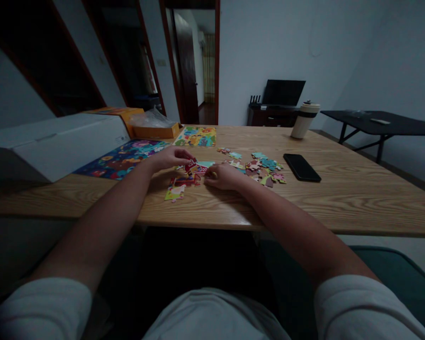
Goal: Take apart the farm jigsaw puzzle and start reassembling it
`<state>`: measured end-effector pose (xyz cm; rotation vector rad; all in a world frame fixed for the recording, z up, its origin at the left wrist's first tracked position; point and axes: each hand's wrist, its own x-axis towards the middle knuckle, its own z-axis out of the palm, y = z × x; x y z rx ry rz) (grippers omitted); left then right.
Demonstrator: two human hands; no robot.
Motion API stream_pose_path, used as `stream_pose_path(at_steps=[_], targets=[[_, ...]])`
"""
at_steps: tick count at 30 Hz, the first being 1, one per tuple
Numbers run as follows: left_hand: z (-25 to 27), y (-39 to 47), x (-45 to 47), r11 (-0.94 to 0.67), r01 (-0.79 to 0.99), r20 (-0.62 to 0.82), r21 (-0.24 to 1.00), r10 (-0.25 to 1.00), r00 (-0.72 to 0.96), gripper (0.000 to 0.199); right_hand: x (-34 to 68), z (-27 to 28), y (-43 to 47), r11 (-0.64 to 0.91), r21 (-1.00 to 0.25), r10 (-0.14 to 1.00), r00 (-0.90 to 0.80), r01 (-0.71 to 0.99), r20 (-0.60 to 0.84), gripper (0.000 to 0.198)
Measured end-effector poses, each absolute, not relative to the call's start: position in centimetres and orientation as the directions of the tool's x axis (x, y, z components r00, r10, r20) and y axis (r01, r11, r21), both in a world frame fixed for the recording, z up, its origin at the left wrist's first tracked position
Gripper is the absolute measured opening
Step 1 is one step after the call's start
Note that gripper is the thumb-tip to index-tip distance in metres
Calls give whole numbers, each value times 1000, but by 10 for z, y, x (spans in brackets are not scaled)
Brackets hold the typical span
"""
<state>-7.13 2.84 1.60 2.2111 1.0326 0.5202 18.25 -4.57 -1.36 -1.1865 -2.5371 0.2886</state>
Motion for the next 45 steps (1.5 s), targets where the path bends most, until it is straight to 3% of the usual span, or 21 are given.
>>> stream_pose_path(at_steps=[5,11,18,25,37,45], targets=[[16,33,-81,-453,591,88,667,836,541,34,183,-16,-41,617,-262,787,-582,742,203,28],[20,30,-84,-407,671,-23,620,845,534,31,188,-18,-35,602,-249,798,-570,758,194,26],[9,30,-82,-322,801,-176,505,870,461,40,187,-15,-38,588,-233,809,-569,774,148,29],[9,37,-88,-411,831,-178,374,848,499,58,188,-14,-38,596,-243,802,-580,765,141,28],[6,43,-90,-430,856,-183,288,853,490,61,186,-12,-40,584,-261,810,-572,769,126,29],[20,26,-85,-375,899,-259,228,866,427,49,185,-13,-42,571,-280,820,-556,772,139,27]])
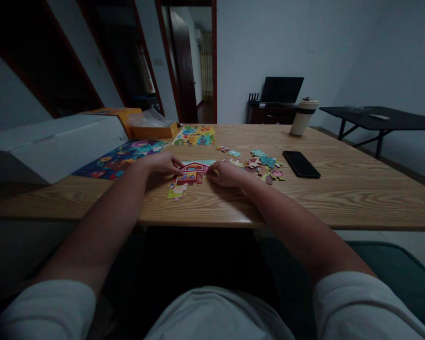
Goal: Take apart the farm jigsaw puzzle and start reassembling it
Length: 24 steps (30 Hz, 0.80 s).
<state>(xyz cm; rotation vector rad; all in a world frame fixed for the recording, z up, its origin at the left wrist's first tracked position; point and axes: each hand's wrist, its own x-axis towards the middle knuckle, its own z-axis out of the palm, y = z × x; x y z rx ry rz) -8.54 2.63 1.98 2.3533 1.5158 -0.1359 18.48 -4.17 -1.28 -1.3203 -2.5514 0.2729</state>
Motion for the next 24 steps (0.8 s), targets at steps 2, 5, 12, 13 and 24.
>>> stream_pose_path(at_steps=[2,5,12,13,24], targets=[[22,23,-83,-370,907,-272,201,868,414,46,185,-14,-41,577,-285,816,-559,765,151,26],[26,17,-78,-355,924,-295,144,875,383,42,189,-12,-38,610,-283,793,-576,740,201,27],[28,11,-73,-393,915,-292,88,868,401,37,235,15,-23,446,-489,848,-179,749,499,33],[28,11,-74,-393,915,-293,88,868,401,38,242,19,-21,401,-518,856,-108,755,506,34],[0,11,-39,-593,798,-31,105,800,599,69,293,20,1,216,-556,881,85,803,465,31]])
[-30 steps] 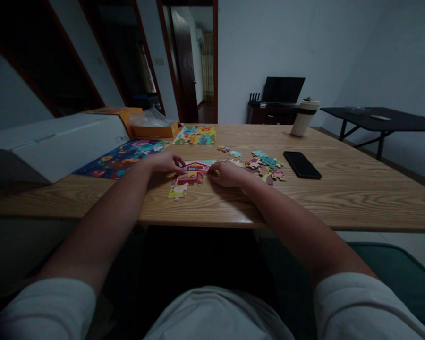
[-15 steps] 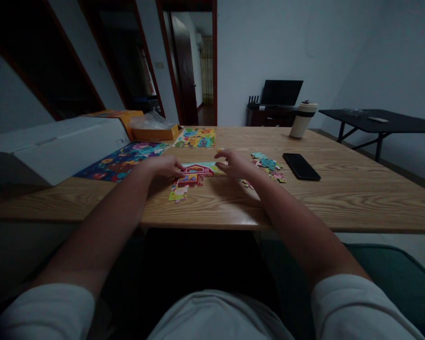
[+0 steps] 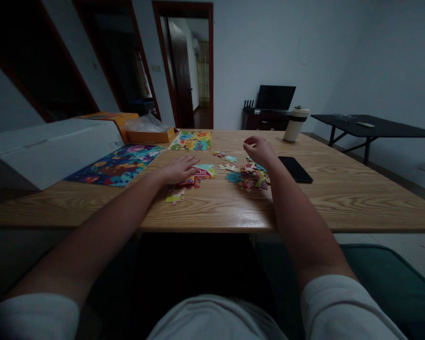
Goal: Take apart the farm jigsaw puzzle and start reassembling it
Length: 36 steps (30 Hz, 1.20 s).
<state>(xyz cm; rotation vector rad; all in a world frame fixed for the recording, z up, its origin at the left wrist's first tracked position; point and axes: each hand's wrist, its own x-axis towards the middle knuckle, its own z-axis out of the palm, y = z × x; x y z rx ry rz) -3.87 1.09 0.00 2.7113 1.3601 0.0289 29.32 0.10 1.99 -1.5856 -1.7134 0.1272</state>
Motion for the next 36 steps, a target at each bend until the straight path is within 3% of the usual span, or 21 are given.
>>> stream_pose_path(at_steps=[5,12,17,23,28,32,36], targets=[[-14,9,-23,-571,817,-179,77,799,575,74,301,27,-1,217,-547,835,137,808,533,32],[-7,14,-30,-572,814,-194,103,791,580,81,328,39,-4,180,-554,698,292,813,654,34],[-12,24,-38,-576,810,-174,111,791,586,83,332,21,6,40,-533,880,223,845,420,35],[-10,32,-51,-580,781,-126,230,778,615,67,284,-7,12,110,-390,979,-32,914,200,52],[-5,41,-73,-484,830,-73,278,851,520,69,270,-18,19,144,-316,984,-101,938,149,58],[-2,43,-81,-449,853,-77,265,872,483,64,276,-23,22,167,-231,985,-152,958,81,50],[0,41,-78,-425,873,-98,241,884,457,60,265,-21,35,110,-144,990,-96,983,104,47]])
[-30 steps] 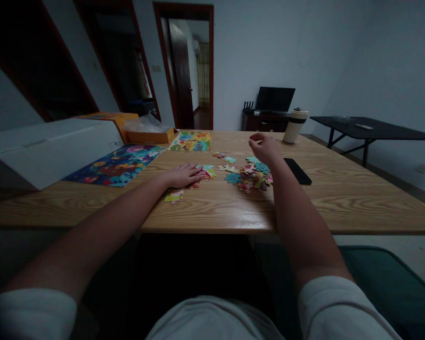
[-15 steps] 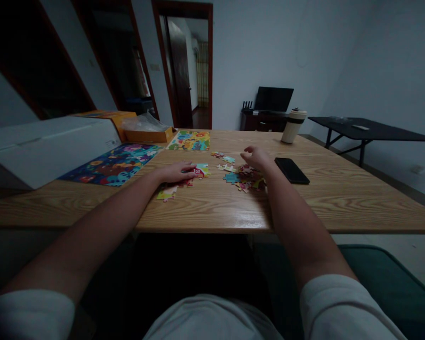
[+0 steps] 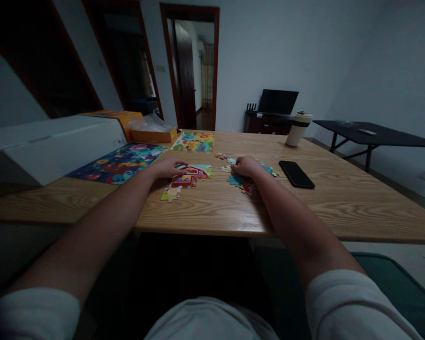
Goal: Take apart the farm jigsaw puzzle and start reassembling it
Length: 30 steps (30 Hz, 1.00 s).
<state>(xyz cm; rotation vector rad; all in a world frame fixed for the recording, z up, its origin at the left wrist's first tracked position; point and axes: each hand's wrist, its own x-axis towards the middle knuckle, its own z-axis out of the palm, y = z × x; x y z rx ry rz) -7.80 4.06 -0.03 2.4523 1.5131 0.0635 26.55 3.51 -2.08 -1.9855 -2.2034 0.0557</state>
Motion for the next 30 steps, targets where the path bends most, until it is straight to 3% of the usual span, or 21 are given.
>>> stream_pose_path(at_steps=[7,11,18,26,30], targets=[[3,35,-78,-420,863,-83,279,885,458,60,215,-14,87,88,-160,995,-78,983,69,59],[6,29,-77,-427,854,-91,296,878,471,57,202,-22,102,87,-167,996,-85,982,16,49],[9,27,-74,-427,848,-110,315,871,479,54,201,-23,97,176,-130,979,-159,976,131,46],[3,37,-78,-426,853,-123,301,870,478,56,199,-8,42,267,-306,963,-259,914,69,59],[-1,41,-80,-458,839,-102,295,858,504,56,205,1,5,294,-349,956,-282,890,83,55]])
